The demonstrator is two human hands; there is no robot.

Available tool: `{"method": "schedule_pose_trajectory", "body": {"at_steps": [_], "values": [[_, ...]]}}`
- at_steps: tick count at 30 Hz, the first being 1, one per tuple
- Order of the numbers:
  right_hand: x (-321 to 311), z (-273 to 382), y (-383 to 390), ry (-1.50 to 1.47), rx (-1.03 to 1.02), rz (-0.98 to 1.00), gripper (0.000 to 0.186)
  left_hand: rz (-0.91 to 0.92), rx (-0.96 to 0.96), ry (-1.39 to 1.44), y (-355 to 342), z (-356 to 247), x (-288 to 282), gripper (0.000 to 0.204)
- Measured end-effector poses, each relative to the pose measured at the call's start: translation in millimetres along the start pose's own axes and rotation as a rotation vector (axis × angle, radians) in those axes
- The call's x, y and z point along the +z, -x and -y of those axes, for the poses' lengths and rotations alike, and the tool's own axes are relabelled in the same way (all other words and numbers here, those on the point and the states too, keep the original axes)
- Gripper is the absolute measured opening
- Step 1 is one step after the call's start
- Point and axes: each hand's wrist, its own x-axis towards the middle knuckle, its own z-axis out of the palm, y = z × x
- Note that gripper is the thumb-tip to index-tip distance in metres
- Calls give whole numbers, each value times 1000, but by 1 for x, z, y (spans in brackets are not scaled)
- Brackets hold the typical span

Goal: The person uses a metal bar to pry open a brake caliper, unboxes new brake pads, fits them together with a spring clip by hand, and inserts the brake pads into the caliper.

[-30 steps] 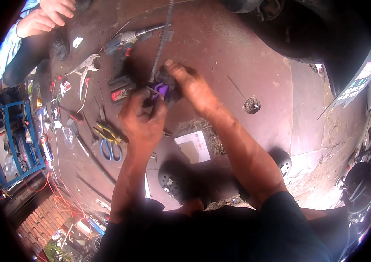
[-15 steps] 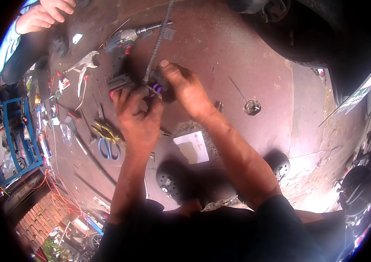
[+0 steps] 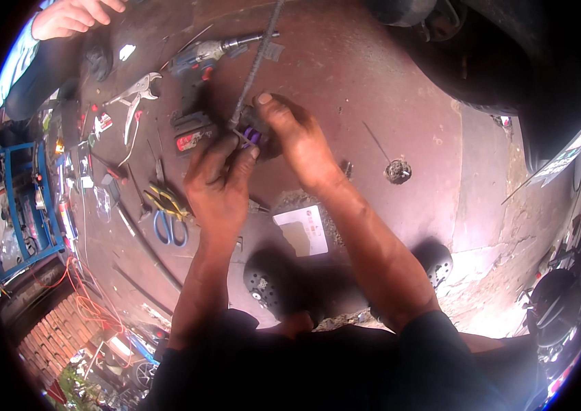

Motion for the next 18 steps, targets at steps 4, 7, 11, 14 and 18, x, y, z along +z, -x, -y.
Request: {"method": "schedule_pose_trajectory", "body": {"at_steps": [4, 7, 11, 14, 18], "values": [[5, 10, 7, 13, -6, 3, 52, -28, 107, -48, 5, 2, -2, 19], [6, 9, 8, 19, -6, -14, 50, -88, 187, -108, 8, 3, 1, 19], [5, 6, 8, 14, -52, -19, 51, -38, 185, -75, 3, 2, 1, 27], [5, 7, 9, -22, -19, -17, 49, 12, 245, -153, 0, -4, -2, 27], [5, 4, 9, -44, -1, -51, 46, 13, 211, -161, 5, -3, 0, 27]]}}
